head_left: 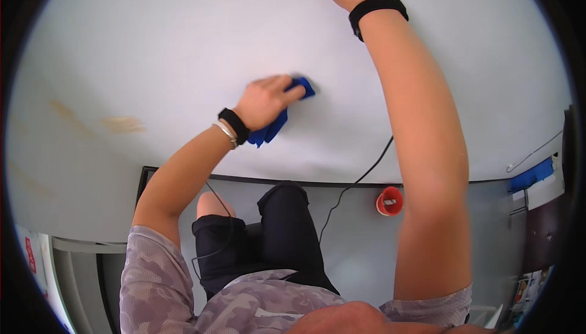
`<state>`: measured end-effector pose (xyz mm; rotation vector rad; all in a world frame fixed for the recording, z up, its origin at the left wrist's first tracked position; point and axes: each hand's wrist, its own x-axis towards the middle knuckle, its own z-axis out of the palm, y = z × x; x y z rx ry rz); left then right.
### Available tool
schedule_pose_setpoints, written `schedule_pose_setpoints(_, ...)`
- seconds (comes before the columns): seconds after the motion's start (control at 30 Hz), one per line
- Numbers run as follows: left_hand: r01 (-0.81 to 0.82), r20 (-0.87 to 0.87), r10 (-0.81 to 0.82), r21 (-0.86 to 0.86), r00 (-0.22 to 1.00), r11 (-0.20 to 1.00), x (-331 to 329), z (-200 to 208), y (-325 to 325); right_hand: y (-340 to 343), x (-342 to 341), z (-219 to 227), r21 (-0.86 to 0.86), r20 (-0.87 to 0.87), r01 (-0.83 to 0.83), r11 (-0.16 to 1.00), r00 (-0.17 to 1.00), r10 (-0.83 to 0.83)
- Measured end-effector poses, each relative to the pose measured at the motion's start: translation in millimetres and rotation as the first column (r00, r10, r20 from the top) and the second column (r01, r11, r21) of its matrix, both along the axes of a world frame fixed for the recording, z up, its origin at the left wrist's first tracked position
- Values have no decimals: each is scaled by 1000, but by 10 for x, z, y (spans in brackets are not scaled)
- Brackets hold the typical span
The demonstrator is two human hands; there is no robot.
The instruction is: Clean the wall using a blue cloth and a bucket.
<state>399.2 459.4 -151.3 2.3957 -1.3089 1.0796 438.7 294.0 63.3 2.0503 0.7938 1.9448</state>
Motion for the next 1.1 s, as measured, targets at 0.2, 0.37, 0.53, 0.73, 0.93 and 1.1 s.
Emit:
schedule_pose_setpoints(0.2,-348,-25,390,-505,921,790,67,451,730,-39,45,24,-15,23,12,1000,1000,-12)
schedule_pose_setpoints(0.37,-392,-153,380,-595,912,702,79,157,598,5,76,12,-4,7,19,1000,1000,-19)
schedule_pose_setpoints(0.53,-339,-249,262,-349,932,874,-79,-295,163,75,66,-55,13,-19,53,999,998,-52)
schedule_pose_setpoints(0.73,-275,-130,244,-352,961,895,-76,-344,525,49,0,-44,-4,40,55,998,998,-55)
schedule_pose_setpoints(0.93,-572,-186,593,-591,783,569,91,-394,1725,53,4,-33,-12,81,61,998,995,-60)
schedule_pose_setpoints(1.1,-671,-616,288,-723,733,162,241,-605,1942,55,-5,-26,-5,60,73,997,996,-72)
